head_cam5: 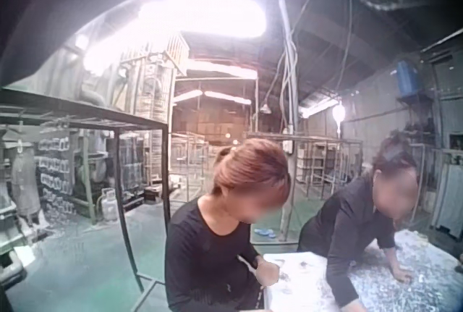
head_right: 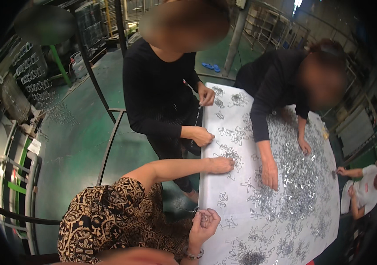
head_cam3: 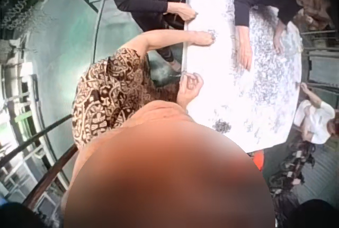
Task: The person repeatedly picks up small metal paperclips from a white board and links them into chains by hand. They occasionally reach up to a nearby rack to retrieve more clips, then return to the table to continue linking. Other people at the table perform the same task simultaneously.
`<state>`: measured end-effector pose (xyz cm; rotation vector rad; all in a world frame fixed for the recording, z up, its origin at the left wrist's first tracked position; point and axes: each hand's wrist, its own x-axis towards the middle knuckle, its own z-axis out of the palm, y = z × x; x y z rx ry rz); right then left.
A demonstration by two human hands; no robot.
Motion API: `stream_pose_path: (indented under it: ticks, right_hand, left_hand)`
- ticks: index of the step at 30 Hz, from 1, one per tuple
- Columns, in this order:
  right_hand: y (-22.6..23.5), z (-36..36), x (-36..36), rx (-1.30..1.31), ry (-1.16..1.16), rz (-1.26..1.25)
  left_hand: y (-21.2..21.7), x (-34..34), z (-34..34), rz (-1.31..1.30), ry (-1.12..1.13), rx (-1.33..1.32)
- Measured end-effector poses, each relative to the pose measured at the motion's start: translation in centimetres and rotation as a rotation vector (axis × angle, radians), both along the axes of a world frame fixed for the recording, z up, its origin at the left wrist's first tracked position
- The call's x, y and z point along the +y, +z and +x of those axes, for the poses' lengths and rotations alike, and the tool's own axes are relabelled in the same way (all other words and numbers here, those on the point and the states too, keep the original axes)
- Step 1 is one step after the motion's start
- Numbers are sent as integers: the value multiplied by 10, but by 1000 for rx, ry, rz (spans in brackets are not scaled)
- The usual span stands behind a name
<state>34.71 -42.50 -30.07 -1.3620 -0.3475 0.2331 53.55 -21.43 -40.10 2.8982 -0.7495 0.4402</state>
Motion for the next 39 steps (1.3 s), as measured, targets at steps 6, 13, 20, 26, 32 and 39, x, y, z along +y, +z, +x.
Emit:
stream_pose_path:
  ticks: [6,13,20,26,32,39]
  right_hand:
    - [8,-6,6,-49,-52,-25]
    - [6,-2,13,-155,-67,-20]
    - [7,-2,12,-212,-98,-50]
    - [5,-5,9,-201,-123,-71]
    - [1,-2,9,-194,-173,-68]
    - [-6,-4,13,-149,-277,3]
  left_hand:
    - [14,-16,-25,-330,205,20]
    - [23,-14,-38,-608,374,163]
    - [18,-12,-21,-847,466,122]
    - [28,-10,-45,-1393,444,434]
    - [76,-21,-126,-1704,5,388]
    - [109,-58,-220,-1103,-15,-32]
